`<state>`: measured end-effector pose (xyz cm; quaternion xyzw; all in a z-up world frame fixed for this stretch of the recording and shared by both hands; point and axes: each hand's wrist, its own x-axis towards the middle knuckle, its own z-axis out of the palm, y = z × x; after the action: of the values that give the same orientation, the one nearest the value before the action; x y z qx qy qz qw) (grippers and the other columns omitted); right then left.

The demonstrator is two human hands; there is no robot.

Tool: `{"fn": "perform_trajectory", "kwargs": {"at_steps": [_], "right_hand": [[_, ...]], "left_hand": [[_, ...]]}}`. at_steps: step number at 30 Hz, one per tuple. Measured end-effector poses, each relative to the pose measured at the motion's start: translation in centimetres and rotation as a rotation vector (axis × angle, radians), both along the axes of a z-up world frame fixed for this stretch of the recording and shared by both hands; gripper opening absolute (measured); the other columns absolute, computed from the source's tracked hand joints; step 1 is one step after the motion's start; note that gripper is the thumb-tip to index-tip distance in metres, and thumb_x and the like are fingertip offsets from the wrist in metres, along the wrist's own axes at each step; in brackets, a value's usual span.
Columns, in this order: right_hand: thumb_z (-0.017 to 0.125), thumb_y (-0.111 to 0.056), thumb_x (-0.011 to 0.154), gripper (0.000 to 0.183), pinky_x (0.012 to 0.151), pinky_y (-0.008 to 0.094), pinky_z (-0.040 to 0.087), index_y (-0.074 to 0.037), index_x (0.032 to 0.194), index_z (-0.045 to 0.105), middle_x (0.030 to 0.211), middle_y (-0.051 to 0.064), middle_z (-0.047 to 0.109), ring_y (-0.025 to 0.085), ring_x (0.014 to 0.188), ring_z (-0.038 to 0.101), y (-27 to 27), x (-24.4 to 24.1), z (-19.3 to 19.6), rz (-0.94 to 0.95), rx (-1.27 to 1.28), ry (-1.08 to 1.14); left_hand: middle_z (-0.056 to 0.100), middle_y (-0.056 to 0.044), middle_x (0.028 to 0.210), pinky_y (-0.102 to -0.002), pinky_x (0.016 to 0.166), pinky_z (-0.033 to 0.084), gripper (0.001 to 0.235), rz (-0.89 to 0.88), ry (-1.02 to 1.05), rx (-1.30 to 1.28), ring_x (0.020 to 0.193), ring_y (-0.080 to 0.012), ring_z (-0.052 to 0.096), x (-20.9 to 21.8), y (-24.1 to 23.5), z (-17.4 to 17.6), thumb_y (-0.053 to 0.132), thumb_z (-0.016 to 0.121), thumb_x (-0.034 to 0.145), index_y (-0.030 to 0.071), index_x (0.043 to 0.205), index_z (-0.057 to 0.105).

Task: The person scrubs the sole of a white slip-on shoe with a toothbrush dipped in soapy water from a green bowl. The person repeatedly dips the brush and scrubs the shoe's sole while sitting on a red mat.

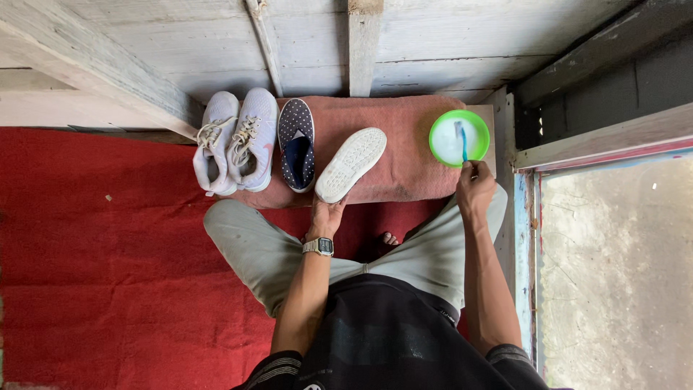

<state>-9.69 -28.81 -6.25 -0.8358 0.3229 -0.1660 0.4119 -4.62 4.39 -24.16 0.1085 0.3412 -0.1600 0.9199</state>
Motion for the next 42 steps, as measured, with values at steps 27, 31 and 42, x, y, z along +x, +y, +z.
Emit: {"fn": "perform_trajectory", "kwargs": {"at_steps": [27, 31, 42], "right_hand": [[0.056, -0.024, 0.104, 0.021, 0.075, 0.047, 0.050, -0.007, 0.106, 0.068, 0.072, 0.010, 0.065, 0.031, 0.074, 0.067, -0.2, -1.4, -2.8, -0.072, 0.024, 0.062], [0.053, -0.021, 0.107, 0.022, 0.074, 0.043, 0.049, -0.002, 0.107, 0.066, 0.071, 0.011, 0.061, 0.026, 0.072, 0.061, 2.1, -0.5, -0.9, 0.027, 0.102, -0.064], [0.064, -0.023, 0.099, 0.015, 0.067, 0.051, 0.055, -0.011, 0.107, 0.065, 0.081, 0.016, 0.073, 0.040, 0.079, 0.073, 11.7, 1.8, -0.4, 0.458, -0.130, 0.047]], "left_hand": [[0.068, -0.023, 0.108, -0.050, 0.080, 0.062, 0.028, -0.530, -0.541, 1.369, 0.120, -0.0374, 0.059, 1.7, 1.1, 5.5, -0.013, 0.055, 0.081, 0.003, 0.103, 0.063], [0.065, 0.001, 0.105, -0.048, 0.085, 0.058, 0.043, -0.301, -0.385, 0.944, 0.109, -0.0241, 0.063, 2.5, 0.4, -2.9, -0.015, 0.050, 0.079, 0.012, 0.108, 0.067], [0.066, -0.006, 0.121, -0.063, 0.091, 0.052, 0.057, -0.018, -0.200, 0.296, 0.123, -0.0337, 0.056, 1.8, 0.3, -1.3, -0.022, 0.049, 0.076, 0.014, 0.116, 0.068]]}}
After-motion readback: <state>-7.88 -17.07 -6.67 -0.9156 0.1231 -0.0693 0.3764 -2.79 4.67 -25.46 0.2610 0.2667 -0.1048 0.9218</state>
